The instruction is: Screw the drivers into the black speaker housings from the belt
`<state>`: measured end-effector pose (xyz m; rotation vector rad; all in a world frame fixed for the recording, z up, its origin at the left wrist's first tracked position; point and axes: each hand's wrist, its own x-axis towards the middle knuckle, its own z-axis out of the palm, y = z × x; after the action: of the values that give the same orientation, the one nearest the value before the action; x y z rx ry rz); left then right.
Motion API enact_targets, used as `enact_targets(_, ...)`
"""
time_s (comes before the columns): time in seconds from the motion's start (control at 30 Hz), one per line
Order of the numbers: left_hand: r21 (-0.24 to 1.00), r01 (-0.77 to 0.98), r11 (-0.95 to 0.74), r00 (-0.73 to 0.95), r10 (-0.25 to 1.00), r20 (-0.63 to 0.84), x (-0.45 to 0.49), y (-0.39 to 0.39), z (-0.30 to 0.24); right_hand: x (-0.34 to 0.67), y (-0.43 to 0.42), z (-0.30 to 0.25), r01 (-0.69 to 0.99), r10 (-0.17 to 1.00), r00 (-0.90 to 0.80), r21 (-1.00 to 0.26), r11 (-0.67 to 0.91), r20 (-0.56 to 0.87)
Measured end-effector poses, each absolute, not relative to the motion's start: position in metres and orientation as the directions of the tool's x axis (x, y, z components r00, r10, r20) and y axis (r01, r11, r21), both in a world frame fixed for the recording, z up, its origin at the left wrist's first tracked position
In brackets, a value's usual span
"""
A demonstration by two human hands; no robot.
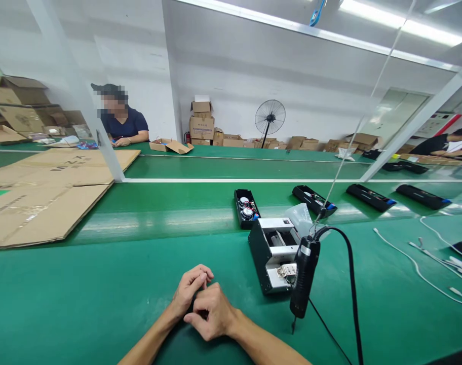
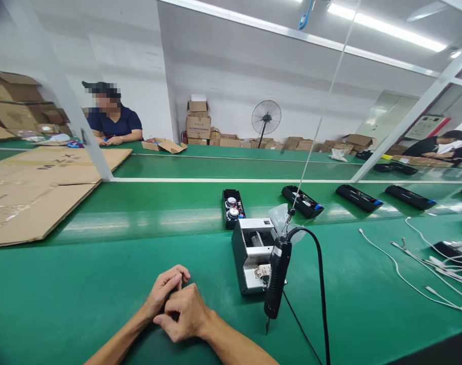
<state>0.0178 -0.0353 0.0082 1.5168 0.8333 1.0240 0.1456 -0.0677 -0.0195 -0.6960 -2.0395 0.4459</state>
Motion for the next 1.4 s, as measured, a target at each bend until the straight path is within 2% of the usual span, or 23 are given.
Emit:
enact_targets(0.13, 0.989, -0.018, -0.146, 0.37, 0.918, 0.142, 0.018, -0.035, 0.008, 0.145, -0.067, -0.018, 0.28, 0.654, -0.418, -0.596, 0.753, 0.63)
enact_targets(0.27, 0.983, -0.059, -0.175, 0.437, 0.88, 0.183, 0.018, -0.034, 0.007, 0.146, -0.066, -0.016, 0.237, 0.719, -0.321, -0.683, 0.691, 0.616)
enact_targets(0.37, 0.983, -0.054, -0.177, 0.481, 0.858, 0.181, 0.017, -0.033, 0.007, 0.146, -0.065, -0.013, 0.201, 0.723, -0.28, -0.698, 0.688, 0.632)
enact_targets(0.5, 0.985, -0.051, -0.165, 0.45, 0.877, 0.17, 0.016, -0.032, 0.005, 0.147, -0.067, -0.009, 0.182, 0.73, -0.294, -0.714, 0.676, 0.617)
enact_targets(0.8, 0.989, -0.024, -0.148, 0.408, 0.901, 0.145, 0.016, -0.032, 0.003, 0.146, -0.069, -0.018, 0.251, 0.698, -0.373, -0.658, 0.71, 0.611)
enact_targets(1.13, 0.984, -0.001, -0.176, 0.404, 0.901, 0.161, 0.017, -0.034, 0.004, 0.144, -0.07, -0.022, 0.268, 0.656, -0.385, -0.601, 0.753, 0.65)
enact_targets(1.4, 0.985, -0.01, -0.171, 0.414, 0.896, 0.16, 0.016, -0.031, 0.003, 0.145, -0.068, -0.013, 0.238, 0.672, -0.302, -0.629, 0.74, 0.676)
